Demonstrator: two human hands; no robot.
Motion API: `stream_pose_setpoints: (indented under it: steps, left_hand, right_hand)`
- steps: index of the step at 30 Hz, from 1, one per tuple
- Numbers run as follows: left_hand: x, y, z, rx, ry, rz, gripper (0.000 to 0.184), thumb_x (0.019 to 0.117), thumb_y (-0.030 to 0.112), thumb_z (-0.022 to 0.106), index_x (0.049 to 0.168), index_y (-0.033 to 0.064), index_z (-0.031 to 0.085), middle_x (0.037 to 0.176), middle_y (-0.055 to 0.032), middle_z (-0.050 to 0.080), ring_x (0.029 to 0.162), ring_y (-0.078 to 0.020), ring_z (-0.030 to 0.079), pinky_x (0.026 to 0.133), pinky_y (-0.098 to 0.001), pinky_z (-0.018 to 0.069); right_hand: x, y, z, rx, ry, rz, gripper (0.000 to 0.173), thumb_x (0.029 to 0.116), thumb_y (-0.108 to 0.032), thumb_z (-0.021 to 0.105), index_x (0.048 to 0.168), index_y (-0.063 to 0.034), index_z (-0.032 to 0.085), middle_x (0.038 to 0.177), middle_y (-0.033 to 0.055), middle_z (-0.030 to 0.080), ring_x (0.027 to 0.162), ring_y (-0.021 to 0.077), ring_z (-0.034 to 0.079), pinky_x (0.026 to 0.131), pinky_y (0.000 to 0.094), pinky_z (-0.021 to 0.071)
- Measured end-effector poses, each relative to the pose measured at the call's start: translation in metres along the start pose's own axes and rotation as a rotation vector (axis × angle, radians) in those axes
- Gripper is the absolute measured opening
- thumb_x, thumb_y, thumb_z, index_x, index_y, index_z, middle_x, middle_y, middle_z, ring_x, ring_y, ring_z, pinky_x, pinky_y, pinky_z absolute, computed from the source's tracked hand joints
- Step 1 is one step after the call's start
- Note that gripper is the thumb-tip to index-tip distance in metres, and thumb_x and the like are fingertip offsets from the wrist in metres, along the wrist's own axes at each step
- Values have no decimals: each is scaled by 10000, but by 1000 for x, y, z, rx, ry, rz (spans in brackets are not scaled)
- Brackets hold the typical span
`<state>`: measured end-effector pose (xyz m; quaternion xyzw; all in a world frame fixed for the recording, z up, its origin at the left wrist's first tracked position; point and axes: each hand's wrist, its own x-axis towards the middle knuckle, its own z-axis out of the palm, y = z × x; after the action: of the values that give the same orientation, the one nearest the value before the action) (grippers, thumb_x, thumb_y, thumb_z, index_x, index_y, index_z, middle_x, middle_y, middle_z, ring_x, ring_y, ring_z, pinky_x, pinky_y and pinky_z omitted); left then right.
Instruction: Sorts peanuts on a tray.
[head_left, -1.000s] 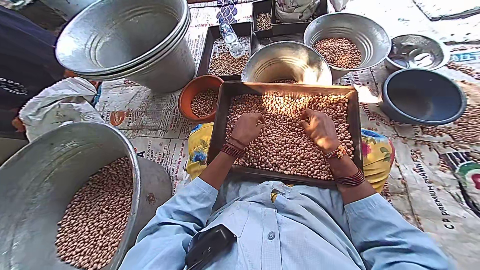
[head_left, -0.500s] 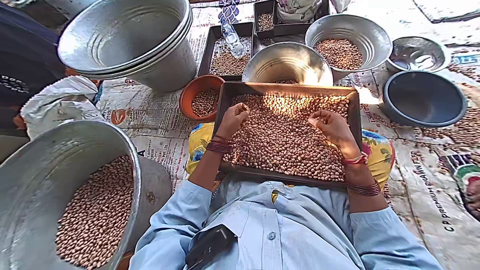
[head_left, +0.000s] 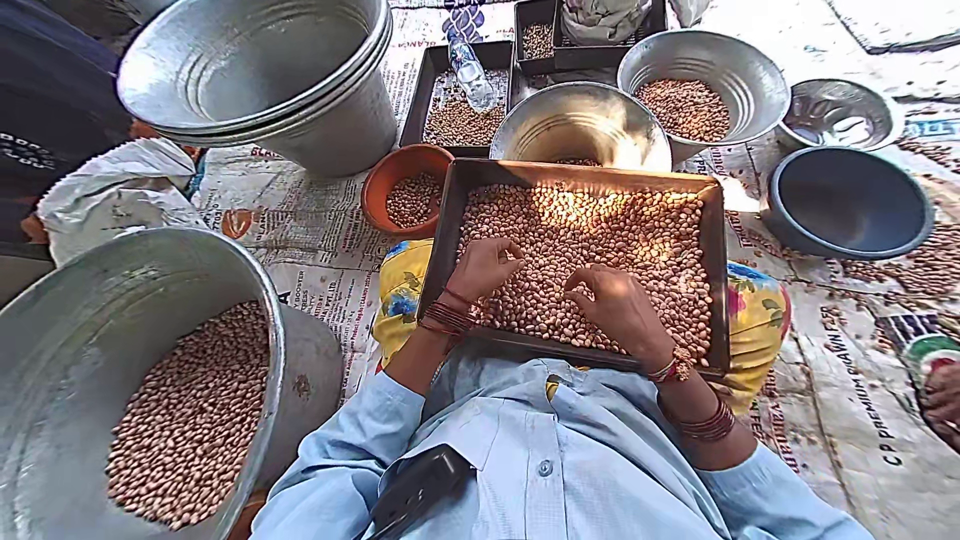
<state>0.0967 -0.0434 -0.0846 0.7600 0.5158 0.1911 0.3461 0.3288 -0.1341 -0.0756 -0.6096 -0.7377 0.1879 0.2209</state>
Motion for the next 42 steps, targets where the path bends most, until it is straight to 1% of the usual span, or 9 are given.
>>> stream_pose_setpoints:
  steps: [4,8,12,15,19,23,32,36,42]
  left_hand:
    - [-10,-2,-11,-497,-84,-61,186,1002,15,433,1087,54,593,762,-31,565,528,-49,464,495,-179,405]
    - [-7,8,-3,-203,-151,-24,158,985,2,590,1059,54,720,700,-16,598,546,-71,444,547,-264,394]
    - [-8,6,10,27,-136,29,115,951,121,729,1058,94,760,635,-40,549,554,-152,471,585,-368,451]
    - [-9,7,13,88,-92,66,88,946,117,729,1010,67,762,690,-73,610,598,-195,527,628,-420,488]
    - [-8,1,0,-257,-92,-4,84,983,98,688,1035,49,731,764,-33,660,590,-83,524,588,-272,454]
    - [-19,-1,-12,-468,-124,-38,198,1033,30,444,1060,-5,637,736,-25,573,569,-50,495,553,-196,432]
    - [-40,26,14,170,-177,-34,174,966,194,707,1055,58,766,987,-149,705,924,-294,666,885,-494,526]
    - [-38,23,17,134,-209,-11,216,973,225,676,1098,66,754,990,-129,701,906,-261,663,873,-467,529]
    - [-33,19,5,-452,-349,-98,195,993,72,518,1135,-6,628,875,12,593,686,5,494,641,-186,428]
  right_hand:
    - [5,-15,0,-98,-265,154,228,996,-238,648,1146,-91,737,1087,190,708,1006,394,691,834,595,528]
    - [7,-7,1,-29,-222,145,208,982,-239,673,1087,-77,749,998,172,714,921,369,687,807,586,523]
    - [7,17,-4,434,-66,239,100,949,-243,735,955,-143,730,605,-64,509,518,50,426,528,271,378]
    - [8,27,-3,883,24,201,93,996,-118,523,1017,-104,612,675,-64,511,509,2,431,483,162,384]
    - [11,7,-3,473,-50,196,72,978,-176,677,1003,-131,727,600,-58,487,513,48,408,525,257,360]
    - [15,-6,14,29,-67,-46,137,963,-119,663,1035,-63,766,871,159,716,787,337,699,711,541,554]
    - [16,-14,14,-124,-161,9,164,972,-193,682,1055,-69,750,971,176,723,869,379,714,717,564,548]
    - [19,-18,12,-162,-250,69,237,988,-277,639,1087,-80,728,986,163,726,916,373,708,743,574,523]
    - [16,-30,-5,-69,-131,-13,236,958,-267,666,1025,-48,722,885,161,699,804,360,686,690,563,522]
